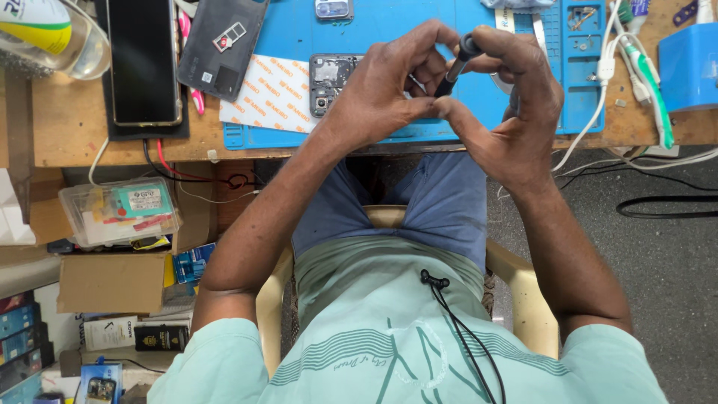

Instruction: The person repairs a smartphone at a workbench. They pry open the phone's back cover, unscrew and adjust internal components with a screwdriver, then press adhesive strips onto the phone's back panel and reassemble the device by hand.

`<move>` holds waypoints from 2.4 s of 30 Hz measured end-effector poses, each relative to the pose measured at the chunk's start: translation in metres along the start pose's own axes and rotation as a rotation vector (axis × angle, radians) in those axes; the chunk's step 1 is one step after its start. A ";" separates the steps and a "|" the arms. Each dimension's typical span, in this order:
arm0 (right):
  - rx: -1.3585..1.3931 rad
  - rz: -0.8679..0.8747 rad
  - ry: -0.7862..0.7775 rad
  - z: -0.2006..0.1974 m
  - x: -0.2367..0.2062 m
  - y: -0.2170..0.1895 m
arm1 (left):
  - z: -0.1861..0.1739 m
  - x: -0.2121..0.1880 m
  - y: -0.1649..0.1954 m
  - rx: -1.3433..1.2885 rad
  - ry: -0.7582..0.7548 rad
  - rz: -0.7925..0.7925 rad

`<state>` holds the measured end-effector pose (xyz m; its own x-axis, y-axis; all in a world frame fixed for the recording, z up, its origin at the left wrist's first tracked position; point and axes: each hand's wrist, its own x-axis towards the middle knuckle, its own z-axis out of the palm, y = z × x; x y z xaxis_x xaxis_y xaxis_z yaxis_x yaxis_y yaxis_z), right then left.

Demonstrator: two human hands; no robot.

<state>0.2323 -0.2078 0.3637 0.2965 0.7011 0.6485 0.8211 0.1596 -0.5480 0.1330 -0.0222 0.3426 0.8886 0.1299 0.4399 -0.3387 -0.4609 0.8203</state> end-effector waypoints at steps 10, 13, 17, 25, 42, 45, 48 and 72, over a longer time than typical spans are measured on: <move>0.131 -0.002 -0.032 -0.003 -0.005 0.000 | -0.027 -0.011 0.028 0.057 -0.003 0.000; 0.253 0.009 -0.053 -0.003 -0.006 0.002 | -0.031 -0.021 0.027 0.148 0.037 0.006; 0.204 0.001 -0.084 -0.005 -0.009 -0.002 | -0.025 -0.030 0.026 0.263 0.045 0.020; 0.179 0.029 -0.009 -0.012 -0.006 -0.011 | -0.006 -0.030 0.032 0.448 -0.079 0.005; 0.102 0.099 0.119 -0.014 -0.049 0.002 | 0.022 -0.031 0.012 1.131 -0.178 0.247; 0.155 0.138 0.141 -0.006 -0.058 0.011 | 0.020 -0.038 0.003 1.183 -0.157 0.302; 0.195 0.173 0.157 0.000 -0.062 0.015 | 0.018 -0.043 -0.002 1.123 -0.168 0.324; 0.042 0.084 0.116 0.014 -0.034 -0.004 | -0.151 -0.055 -0.045 0.916 0.108 0.001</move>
<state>0.2119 -0.2227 0.3365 0.4191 0.6288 0.6549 0.7706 0.1350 -0.6228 0.0528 0.1242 0.3372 0.8393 0.1887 0.5099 0.0782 -0.9700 0.2302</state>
